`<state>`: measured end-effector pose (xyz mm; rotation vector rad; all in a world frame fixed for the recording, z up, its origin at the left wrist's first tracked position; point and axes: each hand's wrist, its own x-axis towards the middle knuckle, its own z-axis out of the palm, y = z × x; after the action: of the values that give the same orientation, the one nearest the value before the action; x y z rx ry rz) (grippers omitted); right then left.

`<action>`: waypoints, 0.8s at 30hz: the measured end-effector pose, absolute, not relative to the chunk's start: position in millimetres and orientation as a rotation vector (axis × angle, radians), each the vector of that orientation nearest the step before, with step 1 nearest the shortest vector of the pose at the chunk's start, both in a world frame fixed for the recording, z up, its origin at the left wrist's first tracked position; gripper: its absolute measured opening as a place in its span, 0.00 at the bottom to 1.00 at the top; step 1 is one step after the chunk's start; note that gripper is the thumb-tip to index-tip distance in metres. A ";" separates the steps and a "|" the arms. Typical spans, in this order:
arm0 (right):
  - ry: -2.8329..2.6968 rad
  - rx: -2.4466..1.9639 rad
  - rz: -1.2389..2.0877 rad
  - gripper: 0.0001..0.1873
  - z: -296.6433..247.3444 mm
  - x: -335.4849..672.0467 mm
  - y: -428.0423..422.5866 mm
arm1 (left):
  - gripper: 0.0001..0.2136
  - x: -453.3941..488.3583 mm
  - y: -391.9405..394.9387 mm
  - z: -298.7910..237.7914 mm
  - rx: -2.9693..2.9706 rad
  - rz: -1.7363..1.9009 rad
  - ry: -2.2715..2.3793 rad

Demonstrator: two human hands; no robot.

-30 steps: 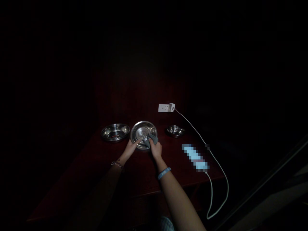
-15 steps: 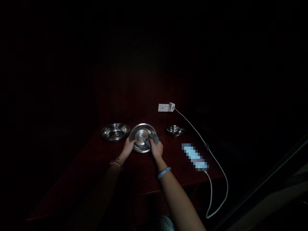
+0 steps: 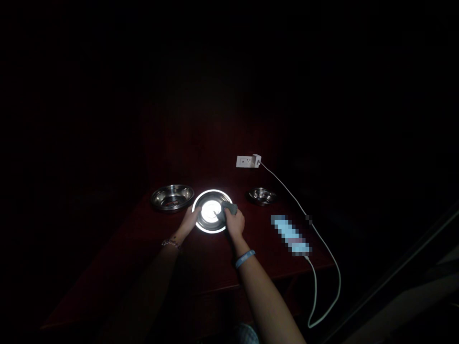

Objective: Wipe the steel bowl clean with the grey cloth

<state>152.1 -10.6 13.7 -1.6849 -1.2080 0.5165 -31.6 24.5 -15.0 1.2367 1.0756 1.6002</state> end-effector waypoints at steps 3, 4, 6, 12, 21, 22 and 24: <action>-1.185 -1.683 0.529 0.16 11.8 152.9 -9.2 | 0.14 -25.4 18.5 -9.2 1.197 1.567 1.078; -1.179 -1.677 0.530 0.16 11.2 153.1 -9.0 | 0.14 -23.1 16.1 -6.4 1.192 1.565 1.088; -1.173 -1.652 0.527 0.17 10.0 153.2 -8.5 | 0.12 -18.8 11.7 -0.9 1.174 1.569 1.115; -1.179 -1.571 0.522 0.17 6.6 152.1 -7.1 | 0.12 -14.0 7.9 6.6 1.144 1.609 1.162; -1.172 -1.449 0.539 0.18 2.2 150.9 -4.6 | 0.19 -18.6 11.6 4.1 1.150 1.626 1.113; -1.163 -1.443 0.544 0.19 1.9 151.1 -4.0 | 0.20 -18.3 11.5 3.6 1.152 1.620 1.110; -1.135 -1.434 0.556 0.20 1.6 152.2 -2.3 | 0.21 -16.3 11.5 1.4 1.184 1.612 1.082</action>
<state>152.2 -2.3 1.6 -1.4340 -1.1353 0.5555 -16.3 11.5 1.4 1.1838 1.0823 1.6117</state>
